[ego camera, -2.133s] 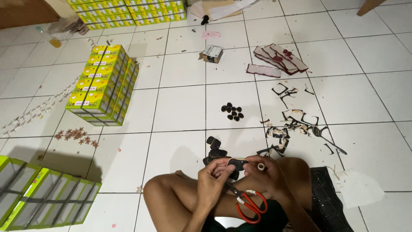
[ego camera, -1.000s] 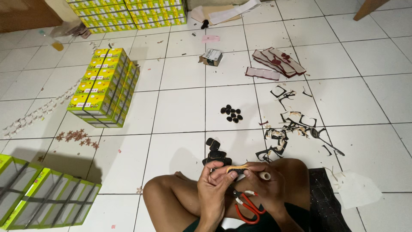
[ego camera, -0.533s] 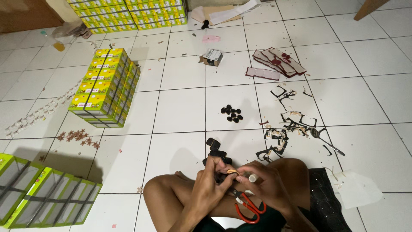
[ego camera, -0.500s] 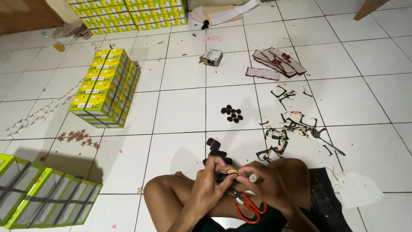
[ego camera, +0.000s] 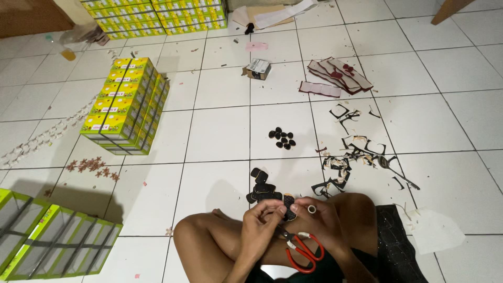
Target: The person sits on the floor assembling small black fabric-covered pieces, holding each piece in the hands and smoothing or trimming its edges, occasionally using a small sanding strip and keeping scissors on the lap. Finished pieces are set on the floor beside the pile of boxes.
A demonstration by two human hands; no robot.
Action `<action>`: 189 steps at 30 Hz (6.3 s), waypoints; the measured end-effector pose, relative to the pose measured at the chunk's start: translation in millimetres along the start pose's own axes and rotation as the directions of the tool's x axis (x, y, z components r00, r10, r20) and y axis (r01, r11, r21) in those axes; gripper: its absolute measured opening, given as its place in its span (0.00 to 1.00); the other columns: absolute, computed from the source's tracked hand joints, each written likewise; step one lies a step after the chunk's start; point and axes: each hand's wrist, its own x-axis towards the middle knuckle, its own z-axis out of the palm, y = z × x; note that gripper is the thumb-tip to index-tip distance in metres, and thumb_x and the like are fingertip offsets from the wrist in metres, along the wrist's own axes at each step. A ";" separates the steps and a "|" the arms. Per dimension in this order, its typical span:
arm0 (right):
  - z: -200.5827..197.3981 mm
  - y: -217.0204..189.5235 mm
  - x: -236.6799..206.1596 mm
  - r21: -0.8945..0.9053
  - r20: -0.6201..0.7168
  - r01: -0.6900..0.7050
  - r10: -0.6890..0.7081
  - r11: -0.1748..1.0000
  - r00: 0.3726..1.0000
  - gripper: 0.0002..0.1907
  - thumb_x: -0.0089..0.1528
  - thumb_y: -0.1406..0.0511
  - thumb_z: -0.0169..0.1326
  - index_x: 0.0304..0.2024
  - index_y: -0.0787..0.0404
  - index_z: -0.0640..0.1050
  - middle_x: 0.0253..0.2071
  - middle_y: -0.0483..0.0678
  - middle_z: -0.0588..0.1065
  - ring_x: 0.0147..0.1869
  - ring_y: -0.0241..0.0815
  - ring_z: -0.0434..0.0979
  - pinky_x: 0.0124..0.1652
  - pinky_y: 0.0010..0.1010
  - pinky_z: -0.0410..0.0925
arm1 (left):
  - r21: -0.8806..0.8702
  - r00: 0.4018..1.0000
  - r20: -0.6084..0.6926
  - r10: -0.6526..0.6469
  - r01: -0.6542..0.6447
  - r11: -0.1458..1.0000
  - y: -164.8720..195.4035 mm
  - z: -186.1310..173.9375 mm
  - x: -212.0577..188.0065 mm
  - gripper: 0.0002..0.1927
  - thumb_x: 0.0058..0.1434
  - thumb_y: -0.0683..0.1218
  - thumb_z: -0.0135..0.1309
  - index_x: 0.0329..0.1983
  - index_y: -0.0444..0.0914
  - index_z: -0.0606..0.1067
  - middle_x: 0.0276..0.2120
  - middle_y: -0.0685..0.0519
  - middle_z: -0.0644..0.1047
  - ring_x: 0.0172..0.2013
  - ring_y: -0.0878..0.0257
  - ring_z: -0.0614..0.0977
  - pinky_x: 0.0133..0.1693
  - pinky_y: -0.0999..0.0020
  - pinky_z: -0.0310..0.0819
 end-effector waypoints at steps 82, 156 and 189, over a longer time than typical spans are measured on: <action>15.9 -63.7 -1.6 -0.520 0.272 0.668 -0.637 0.533 0.721 0.23 0.52 0.67 0.66 0.49 0.59 0.77 0.50 0.47 0.77 0.46 0.44 0.77 0.45 0.35 0.69 | 0.789 0.790 0.398 0.466 -0.554 0.266 34.5 -15.8 -3.6 0.11 0.58 0.42 0.59 0.38 0.29 0.75 0.35 0.40 0.75 0.41 0.45 0.79 0.47 0.55 0.75; 39.1 -9.5 -11.1 -0.043 -0.137 -0.043 0.037 0.998 0.990 0.13 0.61 0.66 0.61 0.45 0.68 0.84 0.37 0.49 0.86 0.40 0.32 0.83 0.41 0.23 0.73 | 0.402 0.876 -0.334 0.349 -0.202 0.893 7.2 11.6 -13.2 0.07 0.54 0.37 0.65 0.32 0.28 0.79 0.34 0.47 0.85 0.31 0.66 0.85 0.34 0.72 0.81; 17.8 46.9 -0.3 0.622 0.150 -0.098 0.004 0.777 0.989 0.11 0.68 0.68 0.57 0.50 0.68 0.74 0.40 0.49 0.79 0.44 0.34 0.76 0.43 0.28 0.69 | -0.158 0.996 0.070 -0.046 0.057 0.986 4.9 -8.3 -6.0 0.05 0.60 0.32 0.59 0.39 0.30 0.77 0.36 0.50 0.83 0.40 0.67 0.85 0.45 0.73 0.83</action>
